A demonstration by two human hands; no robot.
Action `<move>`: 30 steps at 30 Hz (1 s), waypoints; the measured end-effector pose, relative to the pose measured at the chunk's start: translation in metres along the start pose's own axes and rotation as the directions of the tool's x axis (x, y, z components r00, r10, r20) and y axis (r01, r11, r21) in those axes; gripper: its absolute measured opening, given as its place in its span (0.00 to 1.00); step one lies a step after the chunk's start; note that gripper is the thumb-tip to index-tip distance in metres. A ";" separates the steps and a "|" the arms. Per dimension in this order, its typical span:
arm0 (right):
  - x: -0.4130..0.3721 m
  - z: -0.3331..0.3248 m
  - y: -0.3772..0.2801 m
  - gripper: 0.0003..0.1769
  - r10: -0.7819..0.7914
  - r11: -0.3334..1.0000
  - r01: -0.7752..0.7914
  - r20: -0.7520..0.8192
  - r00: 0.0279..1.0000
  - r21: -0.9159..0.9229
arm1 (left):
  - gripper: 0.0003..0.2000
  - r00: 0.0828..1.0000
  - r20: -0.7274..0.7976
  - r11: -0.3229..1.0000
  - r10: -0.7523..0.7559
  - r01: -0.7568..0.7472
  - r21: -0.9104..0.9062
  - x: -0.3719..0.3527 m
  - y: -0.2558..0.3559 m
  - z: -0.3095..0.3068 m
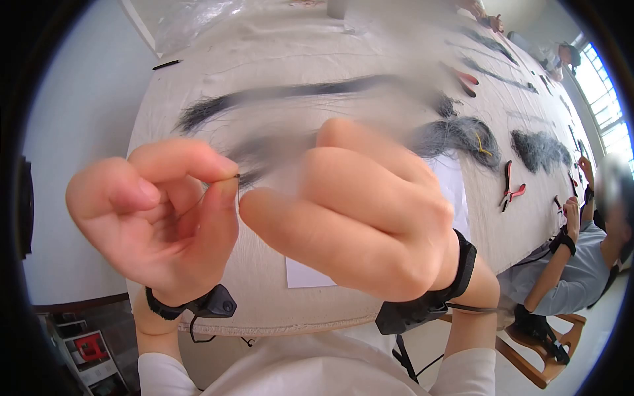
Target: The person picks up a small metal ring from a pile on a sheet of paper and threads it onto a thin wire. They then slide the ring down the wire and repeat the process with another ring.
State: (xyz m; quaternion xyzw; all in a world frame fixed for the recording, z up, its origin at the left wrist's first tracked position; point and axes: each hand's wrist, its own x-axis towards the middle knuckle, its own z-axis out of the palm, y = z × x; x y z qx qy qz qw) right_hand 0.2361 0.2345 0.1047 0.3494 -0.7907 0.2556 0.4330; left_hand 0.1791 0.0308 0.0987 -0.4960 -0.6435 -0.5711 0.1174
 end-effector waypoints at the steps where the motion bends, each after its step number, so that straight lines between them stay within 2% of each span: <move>1: 0.002 -0.001 -0.003 0.22 0.006 0.999 -0.006 0.015 1.000 -0.038 | 0.24 1.000 -0.005 1.000 0.002 -0.002 0.011 -0.002 -0.001 -0.004; 9: 0.003 -0.007 -0.006 0.24 -0.056 0.982 0.062 0.036 0.998 -0.178 | 0.22 0.999 -0.042 0.995 0.017 -0.013 0.095 -0.003 -0.001 0.007; 12: 0.000 -0.010 -0.010 0.24 -0.100 0.973 0.086 -0.053 0.994 -0.216 | 0.21 0.999 -0.050 0.993 0.017 -0.011 0.118 0.005 -0.014 0.012; 14: 0.012 -0.021 -0.031 0.24 0.108 0.934 -0.044 0.165 0.980 -0.354 | 0.20 0.998 -0.056 0.990 0.022 -0.014 0.138 0.003 -0.012 0.022; 17: 0.013 -0.023 -0.035 0.23 0.067 0.900 0.027 0.199 0.978 -0.436 | 0.20 0.998 -0.063 0.986 0.030 -0.019 0.165 0.002 -0.011 0.031; 18: 0.012 -0.022 -0.035 0.23 0.073 0.899 0.022 0.198 0.978 -0.438 | 0.19 0.997 -0.065 0.985 0.031 -0.020 0.173 -0.001 -0.009 0.030; 20: 0.011 -0.018 -0.033 0.24 0.061 0.910 -0.029 0.062 0.996 -0.414 | 0.19 0.997 -0.070 0.981 0.041 -0.027 0.192 -0.002 -0.007 0.036; 23: 0.013 -0.020 -0.029 0.24 0.067 0.907 -0.034 0.064 0.996 -0.420 | 0.18 0.995 -0.080 0.975 0.051 -0.033 0.220 -0.006 -0.003 0.040; 27: 0.017 -0.020 -0.015 0.21 0.054 0.921 -0.023 0.067 0.996 -0.389 | 0.17 0.994 -0.093 0.966 0.059 -0.034 0.256 -0.004 -0.002 0.043; 28: 0.018 -0.027 -0.008 0.19 -0.001 0.926 0.060 0.155 0.988 -0.374 | 0.17 0.993 -0.098 0.963 0.065 -0.037 0.267 -0.004 -0.003 0.043; 29: 0.017 -0.028 0.001 0.19 -0.001 0.925 0.060 0.154 0.988 -0.375 | 0.17 0.993 -0.097 0.963 0.066 -0.038 0.266 -0.001 0.002 0.039; 30: 0.015 -0.027 0.010 0.19 -0.072 0.942 0.116 0.147 0.987 -0.316 | 0.21 0.999 0.030 0.955 0.022 -0.030 0.296 0.005 0.012 0.031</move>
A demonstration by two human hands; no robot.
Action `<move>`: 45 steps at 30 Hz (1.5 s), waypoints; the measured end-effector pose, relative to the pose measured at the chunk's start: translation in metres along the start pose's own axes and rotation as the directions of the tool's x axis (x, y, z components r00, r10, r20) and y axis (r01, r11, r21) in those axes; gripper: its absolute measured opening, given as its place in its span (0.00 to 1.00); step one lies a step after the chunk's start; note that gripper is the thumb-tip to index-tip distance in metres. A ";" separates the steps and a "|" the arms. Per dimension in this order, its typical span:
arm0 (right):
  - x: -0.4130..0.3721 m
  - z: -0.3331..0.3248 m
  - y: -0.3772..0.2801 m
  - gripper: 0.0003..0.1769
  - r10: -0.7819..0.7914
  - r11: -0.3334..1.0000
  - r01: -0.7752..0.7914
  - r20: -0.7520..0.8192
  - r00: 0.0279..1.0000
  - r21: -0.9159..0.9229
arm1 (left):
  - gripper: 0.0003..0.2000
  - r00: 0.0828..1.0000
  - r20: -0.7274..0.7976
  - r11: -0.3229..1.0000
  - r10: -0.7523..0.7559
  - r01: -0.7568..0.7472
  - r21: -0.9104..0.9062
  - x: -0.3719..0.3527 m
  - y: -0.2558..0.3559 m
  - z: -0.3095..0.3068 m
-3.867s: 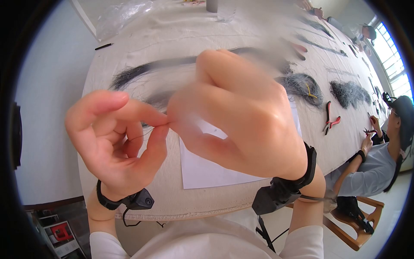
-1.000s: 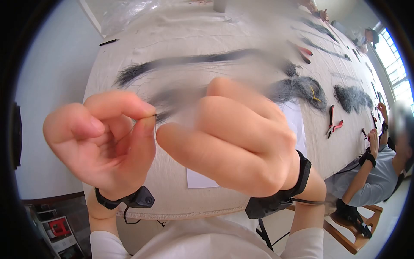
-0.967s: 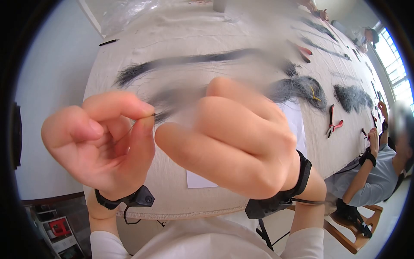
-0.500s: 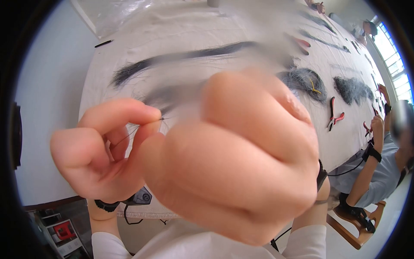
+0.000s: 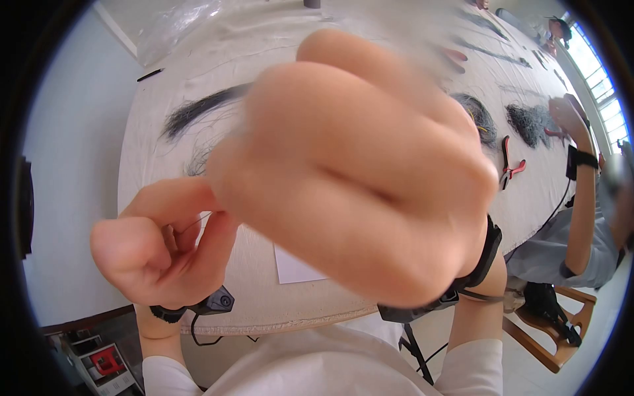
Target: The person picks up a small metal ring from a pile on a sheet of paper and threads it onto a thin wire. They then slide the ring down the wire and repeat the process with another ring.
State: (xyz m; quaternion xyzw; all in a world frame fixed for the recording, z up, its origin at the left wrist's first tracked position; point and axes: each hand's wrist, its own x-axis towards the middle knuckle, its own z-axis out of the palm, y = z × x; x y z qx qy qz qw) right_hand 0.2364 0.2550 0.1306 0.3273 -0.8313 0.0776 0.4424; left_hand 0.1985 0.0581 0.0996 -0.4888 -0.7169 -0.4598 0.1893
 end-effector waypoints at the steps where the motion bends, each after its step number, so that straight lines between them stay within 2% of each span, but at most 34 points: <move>1: -0.002 0.001 0.004 0.20 -0.064 0.997 0.065 -0.034 0.997 0.052 | 0.24 0.991 0.134 0.999 -0.009 0.005 0.032 0.004 0.004 -0.006; 3: -0.002 -0.001 0.005 0.20 -0.043 0.995 0.041 0.024 0.999 0.090 | 0.25 0.994 0.105 0.999 0.028 -0.031 0.027 0.004 0.004 -0.005; 5: -0.008 0.008 0.011 0.18 -0.003 0.967 0.020 -0.065 0.998 0.254 | 0.26 0.995 0.074 0.997 0.065 -0.067 0.026 0.006 0.009 -0.007; 6: -0.009 0.010 0.010 0.18 -0.006 0.967 0.024 -0.068 0.998 0.255 | 0.27 0.988 0.151 0.993 -0.004 -0.014 0.117 0.008 0.017 -0.011; 7: -0.009 0.012 0.008 0.17 0.056 0.953 -0.043 -0.036 0.998 0.301 | 0.28 0.972 0.221 0.977 -0.079 0.031 0.211 0.010 0.021 -0.014; 8: -0.009 0.013 0.006 0.16 0.116 0.933 -0.109 -0.001 0.993 0.344 | 0.28 0.973 0.218 0.976 -0.079 0.031 0.215 0.009 0.020 -0.015; 9: -0.010 0.015 0.005 0.16 0.113 0.932 -0.105 -0.003 0.994 0.346 | 0.28 0.977 0.202 0.984 -0.062 0.027 0.173 0.008 0.018 -0.016; 11: -0.010 0.018 0.004 0.15 0.249 0.850 -0.229 0.021 0.968 0.475 | 0.27 0.985 0.169 0.996 -0.029 0.015 0.088 0.005 0.013 -0.016; 13: -0.008 0.014 0.002 0.14 0.273 0.837 -0.258 0.040 0.961 0.483 | 0.27 0.991 0.131 1.000 0.002 -0.002 0.001 0.004 0.009 -0.015; 15: -0.006 0.009 0.004 0.14 0.297 0.823 -0.288 0.061 0.953 0.490 | 0.26 0.986 0.169 1.000 -0.013 0.010 0.017 0.009 0.010 -0.020; 16: -0.005 0.006 0.006 0.14 0.274 0.838 -0.265 0.053 0.960 0.478 | 0.26 0.977 0.210 0.999 -0.028 0.022 0.032 0.011 0.012 -0.022; 20: -0.002 -0.007 0.009 0.15 0.181 0.878 -0.190 0.063 0.982 0.440 | 0.25 0.978 0.201 0.998 -0.060 0.052 0.043 0.013 0.015 -0.023; 24: -0.003 -0.008 0.007 0.15 0.163 0.899 -0.158 0.024 0.986 0.409 | 0.26 0.979 0.197 0.999 -0.049 0.046 0.016 0.015 0.013 -0.025; 27: -0.005 -0.008 0.008 0.14 0.209 0.880 -0.221 0.075 0.975 0.420 | 0.26 0.988 0.155 0.998 -0.023 0.033 -0.058 0.013 0.010 -0.023; 29: -0.007 -0.005 0.015 0.14 0.258 0.792 -0.322 0.195 0.946 0.518 | 0.25 0.992 0.129 0.994 -0.009 0.023 -0.107 0.011 0.006 -0.021; 30: -0.009 -0.004 0.017 0.15 0.249 0.762 -0.325 0.210 0.945 0.561 | 0.25 0.993 0.117 0.991 -0.001 0.017 -0.134 0.010 0.004 -0.020; 33: -0.010 0.000 0.017 0.15 0.306 0.769 -0.358 0.187 0.933 0.530 | 0.25 0.997 0.081 0.978 0.015 0.002 -0.210 0.006 -0.002 -0.016; 37: -0.008 -0.005 0.015 0.16 0.269 0.805 -0.315 0.163 0.949 0.503 | 0.25 0.999 0.030 0.952 0.025 -0.015 -0.307 0.002 -0.007 -0.012; 39: -0.006 -0.007 0.006 0.16 0.476 0.686 -0.459 0.128 0.870 0.564 | 0.25 1.000 0.005 0.953 0.003 -0.001 -0.304 0.001 -0.006 -0.009; 40: -0.005 -0.011 0.010 0.16 0.476 0.686 -0.459 0.128 0.870 0.565 | 0.26 1.000 -0.021 0.954 -0.020 0.013 -0.301 0.001 -0.006 -0.008; 42: -0.005 -0.019 0.020 0.16 0.135 0.865 -0.191 0.151 0.979 0.464 | 0.26 1.000 -0.008 0.970 -0.025 0.023 -0.241 0.002 -0.005 -0.011; 43: -0.010 -0.018 0.022 0.16 0.135 0.865 -0.191 0.151 0.979 0.465 | 0.27 1.000 0.004 0.983 -0.031 0.031 -0.180 0.003 -0.005 -0.013; 45: -0.020 -0.011 0.022 0.14 0.099 0.919 -0.094 0.007 0.995 0.382 | 0.26 1.000 -0.003 0.992 0.005 -0.006 -0.126 0.003 -0.006 -0.012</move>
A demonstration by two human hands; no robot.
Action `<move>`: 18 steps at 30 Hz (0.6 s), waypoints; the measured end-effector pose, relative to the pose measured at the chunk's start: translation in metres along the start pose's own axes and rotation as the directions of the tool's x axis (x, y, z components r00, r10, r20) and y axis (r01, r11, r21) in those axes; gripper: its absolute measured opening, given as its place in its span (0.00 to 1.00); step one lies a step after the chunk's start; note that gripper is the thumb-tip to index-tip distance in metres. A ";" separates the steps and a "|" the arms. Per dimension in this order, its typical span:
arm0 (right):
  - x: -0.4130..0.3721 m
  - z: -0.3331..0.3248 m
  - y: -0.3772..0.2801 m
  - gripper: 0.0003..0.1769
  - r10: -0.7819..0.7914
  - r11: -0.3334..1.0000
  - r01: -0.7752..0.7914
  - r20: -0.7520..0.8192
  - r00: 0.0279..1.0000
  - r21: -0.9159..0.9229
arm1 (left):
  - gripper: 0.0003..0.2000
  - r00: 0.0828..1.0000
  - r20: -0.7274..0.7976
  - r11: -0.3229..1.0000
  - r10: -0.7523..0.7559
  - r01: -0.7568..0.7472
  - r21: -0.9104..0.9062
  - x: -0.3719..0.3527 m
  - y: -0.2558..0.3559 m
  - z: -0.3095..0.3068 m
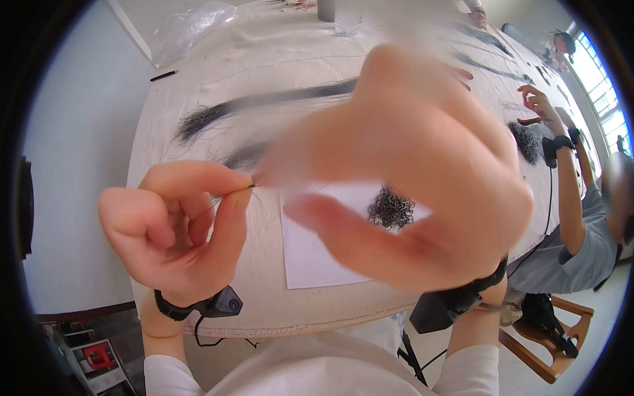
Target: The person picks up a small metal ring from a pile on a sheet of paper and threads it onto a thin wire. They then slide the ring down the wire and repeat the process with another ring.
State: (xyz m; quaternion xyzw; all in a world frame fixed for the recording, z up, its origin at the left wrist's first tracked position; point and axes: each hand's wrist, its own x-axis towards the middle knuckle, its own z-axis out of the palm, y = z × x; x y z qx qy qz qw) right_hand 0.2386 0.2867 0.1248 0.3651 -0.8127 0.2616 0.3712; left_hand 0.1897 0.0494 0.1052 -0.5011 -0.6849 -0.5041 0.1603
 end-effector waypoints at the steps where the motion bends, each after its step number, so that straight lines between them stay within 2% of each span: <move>1: 0.001 -0.001 -0.002 0.14 0.001 1.000 -0.001 0.000 1.000 0.001 | 0.25 0.999 0.000 0.998 0.038 -0.038 0.055 0.001 -0.001 0.001; 2: 0.004 -0.003 -0.008 0.14 -0.034 0.999 0.032 0.059 0.998 0.023 | 0.25 0.999 0.001 0.998 0.037 -0.038 0.055 0.001 -0.005 0.004; 4: 0.022 -0.004 -0.026 0.15 -0.106 0.993 0.094 0.175 0.979 0.074 | 0.19 0.978 -0.035 0.978 0.205 -0.207 -0.041 0.001 -0.019 0.013; 5: 0.034 0.006 -0.036 0.15 -0.036 0.999 0.032 0.160 0.987 0.026 | 0.17 0.956 -0.060 0.953 0.286 -0.291 -0.087 0.000 -0.022 0.016; 6: 0.030 0.004 -0.036 0.15 -0.035 0.999 0.031 0.160 0.986 0.025 | 0.17 0.956 -0.060 0.953 0.287 -0.291 -0.088 0.000 -0.020 0.014; 8: 0.021 -0.001 -0.035 0.15 0.096 0.982 -0.068 0.154 0.983 -0.177 | 0.16 0.962 0.058 0.963 0.266 -0.268 0.036 0.000 -0.012 0.009; 9: 0.033 -0.004 -0.042 0.17 0.166 0.954 -0.098 0.226 0.960 -0.284 | 0.16 0.962 0.058 0.963 0.266 -0.268 0.036 0.000 -0.011 0.009; 10: 0.030 -0.001 -0.040 0.17 0.165 0.954 -0.097 0.225 0.960 -0.284 | 0.17 0.973 0.038 0.973 0.227 -0.228 0.040 -0.001 -0.009 0.009; 12: 0.018 0.008 -0.029 0.19 0.210 0.958 -0.197 0.042 0.977 -0.208 | 0.20 0.989 -0.002 0.988 0.148 -0.148 0.044 0.000 -0.005 0.010; 13: 0.016 0.012 -0.024 0.20 0.185 0.964 -0.179 0.014 0.983 -0.196 | 0.22 0.994 -0.022 0.993 0.109 -0.108 0.044 0.000 -0.004 0.011; 14: 0.016 0.012 -0.023 0.20 0.185 0.964 -0.179 0.013 0.983 -0.197 | 0.23 0.997 -0.042 0.997 0.069 -0.067 0.043 0.001 -0.004 0.011; 18: 0.017 0.013 -0.027 0.20 0.129 0.970 -0.128 -0.012 0.992 -0.207 | 0.24 0.996 -0.009 0.991 0.083 -0.082 0.108 0.003 -0.003 0.007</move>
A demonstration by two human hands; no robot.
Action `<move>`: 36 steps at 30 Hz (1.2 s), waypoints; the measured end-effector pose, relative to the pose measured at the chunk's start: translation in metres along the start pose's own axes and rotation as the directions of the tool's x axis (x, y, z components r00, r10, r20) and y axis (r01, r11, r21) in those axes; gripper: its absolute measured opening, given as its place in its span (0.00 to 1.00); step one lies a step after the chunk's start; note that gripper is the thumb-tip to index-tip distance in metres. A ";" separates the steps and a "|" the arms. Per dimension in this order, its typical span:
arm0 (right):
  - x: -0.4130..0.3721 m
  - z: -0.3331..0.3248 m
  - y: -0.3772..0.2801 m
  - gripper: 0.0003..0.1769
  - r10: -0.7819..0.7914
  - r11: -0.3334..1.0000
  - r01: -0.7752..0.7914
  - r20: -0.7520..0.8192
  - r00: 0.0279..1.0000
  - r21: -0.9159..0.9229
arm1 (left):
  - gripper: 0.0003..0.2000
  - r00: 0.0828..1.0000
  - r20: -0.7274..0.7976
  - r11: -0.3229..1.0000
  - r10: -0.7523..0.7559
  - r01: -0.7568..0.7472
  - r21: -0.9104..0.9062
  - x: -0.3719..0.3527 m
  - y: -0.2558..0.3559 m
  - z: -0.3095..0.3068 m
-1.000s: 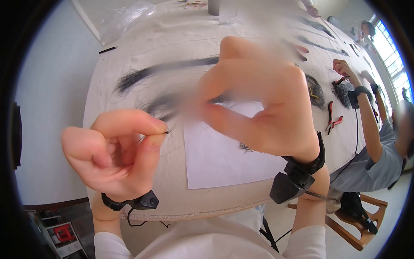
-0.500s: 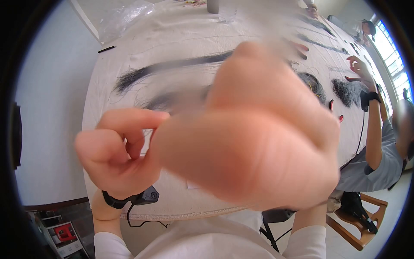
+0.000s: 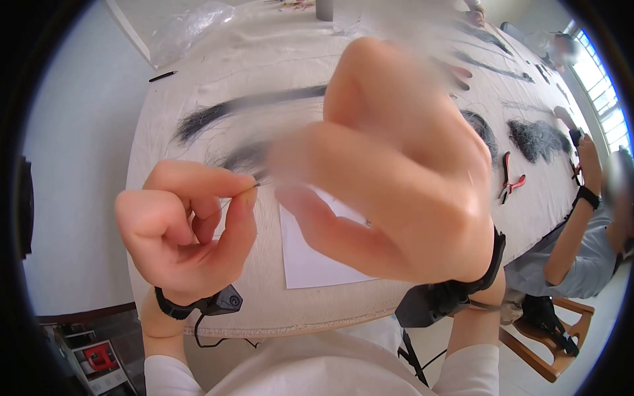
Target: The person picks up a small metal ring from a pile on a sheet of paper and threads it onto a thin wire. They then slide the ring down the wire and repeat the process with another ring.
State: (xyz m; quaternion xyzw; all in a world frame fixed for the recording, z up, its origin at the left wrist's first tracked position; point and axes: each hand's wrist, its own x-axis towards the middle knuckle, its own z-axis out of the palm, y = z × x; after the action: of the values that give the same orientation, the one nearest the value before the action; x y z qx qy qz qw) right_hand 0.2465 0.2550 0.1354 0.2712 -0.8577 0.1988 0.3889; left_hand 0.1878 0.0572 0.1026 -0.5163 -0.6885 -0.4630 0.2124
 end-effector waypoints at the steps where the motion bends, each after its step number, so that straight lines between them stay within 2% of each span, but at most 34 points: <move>1: 0.000 -0.001 -0.001 0.21 -0.029 0.999 0.028 -0.018 0.999 -0.026 | 0.24 1.000 0.006 1.000 -0.005 0.005 0.003 0.000 0.000 -0.001; 6: -0.002 -0.004 0.002 0.21 -0.058 0.998 0.058 0.007 0.998 0.017 | 0.23 0.997 0.006 0.995 -0.076 0.076 -0.058 0.000 0.002 -0.004; 8: -0.002 -0.006 0.004 0.21 -0.075 0.996 0.075 0.018 0.997 0.038 | 0.23 0.975 -0.012 0.952 -0.221 0.213 -0.220 -0.001 0.004 -0.005; 11: -0.002 -0.009 0.006 0.22 -0.092 0.994 0.090 0.029 0.995 0.059 | 0.22 0.968 -0.015 0.927 -0.252 0.236 -0.293 -0.001 0.002 -0.006; 16: 0.002 -0.015 0.007 0.18 -0.029 0.991 0.013 0.117 0.993 0.135 | 0.22 0.968 0.021 0.920 -0.250 0.244 -0.307 -0.001 0.006 -0.009; 19: 0.002 -0.012 0.009 0.17 -0.017 0.983 -0.002 0.103 0.995 0.183 | 0.22 0.971 0.037 0.917 -0.238 0.237 -0.320 -0.001 0.006 -0.010; 25: -0.001 -0.009 0.004 0.16 0.096 0.983 -0.107 0.080 0.992 0.147 | 0.22 0.974 0.048 0.919 -0.223 0.227 -0.323 -0.002 0.005 -0.009; 32: 0.002 -0.012 -0.001 0.15 0.138 0.975 -0.156 0.117 0.983 0.159 | 0.23 0.973 0.060 0.910 -0.222 0.229 -0.345 -0.003 0.002 -0.006; 34: 0.003 -0.016 -0.001 0.15 0.126 0.992 -0.123 0.124 0.984 -0.033 | 0.23 0.974 0.055 0.910 -0.218 0.224 -0.350 -0.002 0.001 -0.005; 36: 0.002 -0.022 0.001 0.16 0.121 0.993 -0.120 0.109 0.987 -0.016 | 0.24 0.975 0.049 0.909 -0.215 0.218 -0.355 -0.002 0.000 -0.004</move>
State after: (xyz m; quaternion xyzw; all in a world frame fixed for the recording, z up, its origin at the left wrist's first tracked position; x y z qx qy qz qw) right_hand 0.2569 0.2674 0.1505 0.2278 -0.8935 0.2029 0.3295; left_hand 0.1881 0.0529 0.1032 -0.4689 -0.6463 -0.5991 0.0590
